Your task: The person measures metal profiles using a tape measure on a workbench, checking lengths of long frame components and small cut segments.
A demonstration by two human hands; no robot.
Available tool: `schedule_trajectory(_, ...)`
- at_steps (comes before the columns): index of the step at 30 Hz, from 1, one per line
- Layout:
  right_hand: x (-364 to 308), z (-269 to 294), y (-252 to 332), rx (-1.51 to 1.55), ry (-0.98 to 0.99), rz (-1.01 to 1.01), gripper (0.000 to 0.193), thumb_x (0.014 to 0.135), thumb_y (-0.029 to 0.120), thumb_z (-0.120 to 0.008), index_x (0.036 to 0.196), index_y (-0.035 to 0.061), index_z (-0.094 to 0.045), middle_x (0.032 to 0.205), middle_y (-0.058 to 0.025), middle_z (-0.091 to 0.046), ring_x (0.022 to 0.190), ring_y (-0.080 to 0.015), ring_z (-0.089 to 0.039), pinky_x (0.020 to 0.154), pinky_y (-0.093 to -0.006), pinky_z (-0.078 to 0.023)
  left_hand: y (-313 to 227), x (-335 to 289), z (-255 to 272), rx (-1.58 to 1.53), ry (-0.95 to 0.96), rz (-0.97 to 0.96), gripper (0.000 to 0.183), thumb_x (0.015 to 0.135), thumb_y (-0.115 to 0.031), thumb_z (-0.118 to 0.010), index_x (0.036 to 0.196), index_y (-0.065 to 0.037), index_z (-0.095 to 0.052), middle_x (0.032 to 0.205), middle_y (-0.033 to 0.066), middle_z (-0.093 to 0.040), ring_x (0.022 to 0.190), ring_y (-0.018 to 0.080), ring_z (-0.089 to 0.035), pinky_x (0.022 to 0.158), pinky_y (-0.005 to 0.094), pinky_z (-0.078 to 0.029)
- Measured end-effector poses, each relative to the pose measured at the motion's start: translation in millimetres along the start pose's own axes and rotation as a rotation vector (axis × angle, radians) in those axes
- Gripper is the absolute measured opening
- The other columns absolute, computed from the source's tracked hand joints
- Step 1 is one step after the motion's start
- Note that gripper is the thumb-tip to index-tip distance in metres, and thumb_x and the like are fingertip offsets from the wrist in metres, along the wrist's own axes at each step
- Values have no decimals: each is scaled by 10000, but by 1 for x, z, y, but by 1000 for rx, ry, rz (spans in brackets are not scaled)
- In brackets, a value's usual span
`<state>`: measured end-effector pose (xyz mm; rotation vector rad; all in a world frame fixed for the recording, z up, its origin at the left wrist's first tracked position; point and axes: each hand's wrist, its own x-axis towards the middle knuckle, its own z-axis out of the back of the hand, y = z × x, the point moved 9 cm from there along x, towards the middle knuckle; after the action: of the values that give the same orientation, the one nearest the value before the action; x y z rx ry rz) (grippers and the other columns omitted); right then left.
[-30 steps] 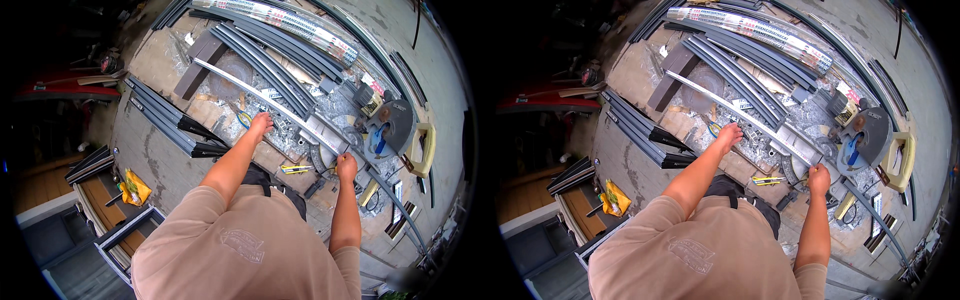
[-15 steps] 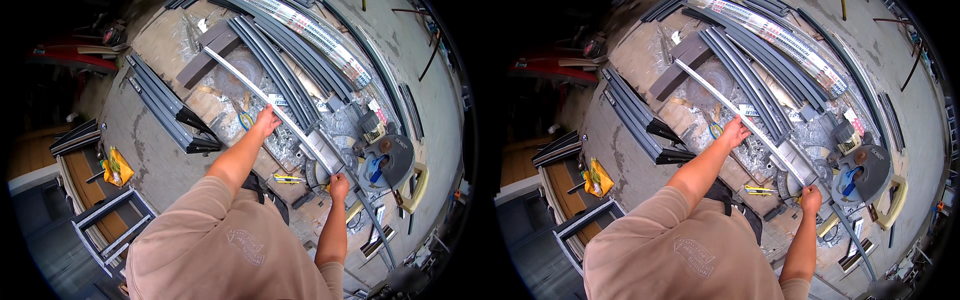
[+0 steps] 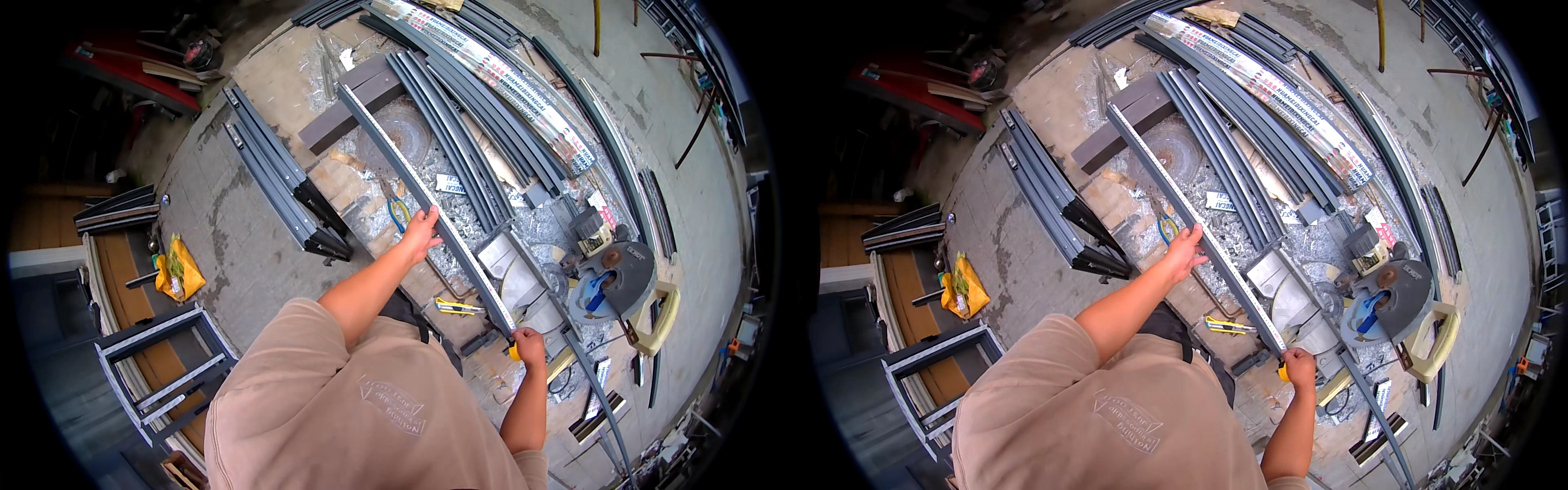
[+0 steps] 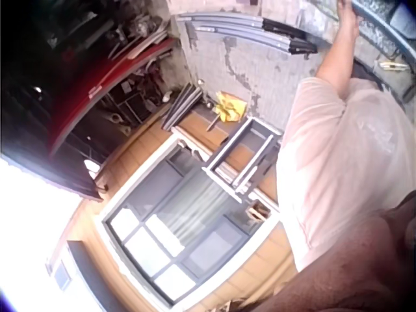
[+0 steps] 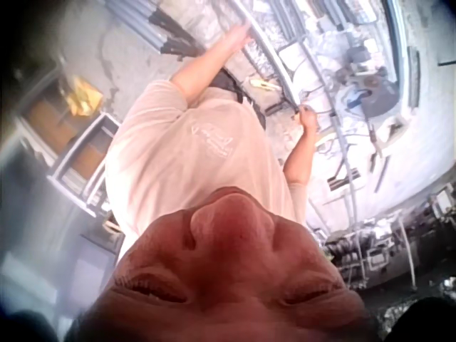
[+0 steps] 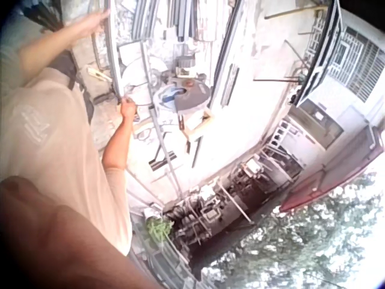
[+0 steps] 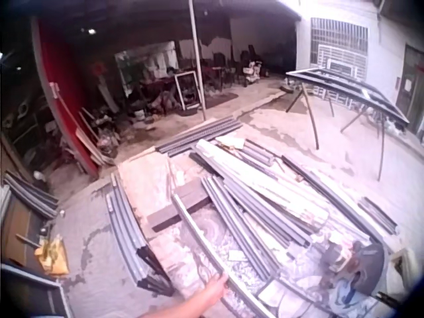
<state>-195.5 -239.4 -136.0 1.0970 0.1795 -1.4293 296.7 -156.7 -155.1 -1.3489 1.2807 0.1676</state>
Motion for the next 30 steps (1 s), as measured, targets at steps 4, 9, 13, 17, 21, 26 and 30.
schedule_trajectory(4,-21,-14,-33,98,182,-105,190,986,225,-797,912,50,-802,831,-2,-735,727,-136,-640,703,-333,-512,11,-26,-2,23,15,-3,431,1184,-524,-572,1372,-137,-552,1345,37,-661,1207,249,-687,1113,623,-543)
schedule_trajectory(9,-51,-20,-60,225,224,-129,203,984,244,-817,961,42,-808,888,-5,-759,792,-135,-675,761,-308,-527,20,-45,-10,37,19,-21,413,1191,-497,-566,1377,-128,-547,1322,45,-657,1210,245,-675,1102,624,-558)
schedule_trajectory(13,-70,-2,-34,235,174,-51,265,972,255,-833,857,24,-772,800,-9,-733,728,-125,-631,688,-339,-510,9,-62,-2,0,-10,-58,380,1173,-524,-602,1314,-175,-558,1223,17,-694,1123,234,-707,964,501,-576)
schedule_trajectory(17,-104,45,22,64,27,58,309,945,306,-809,892,1,-806,781,-121,-770,716,-231,-708,713,-406,-555,-20,-81,-10,-103,79,-124,398,1205,-494,-524,1337,-121,-574,1337,117,-699,1280,311,-688,1040,564,-565)
schedule_trajectory(21,-135,87,66,-80,-82,91,347,923,386,-803,970,44,-840,904,-205,-803,856,-386,-765,814,-484,-590,-44,-85,-7,-183,141,-166,479,1216,-481,-469,1382,-46,-583,1366,159,-692,1366,358,-665,1166,626,-547)
schedule_trajectory(26,-175,128,107,-195,-166,147,341,911,384,-768,988,63,-853,988,-219,-817,955,-431,-772,875,-520,-605,-65,-111,-20,-254,166,-193,532,1212,-470,-471,1445,0,-557,1406,180,-656,1375,381,-642,1220,661,-520)
schedule_trajectory(30,-194,144,119,-209,-204,203,327,891,364,-757,956,56,-847,946,-218,-807,925,-431,-767,862,-508,-601,-73,-130,-28,-281,166,-221,564,1206,-476,-473,1465,21,-532,1441,189,-626,1440,391,-593,1265,670,-478)
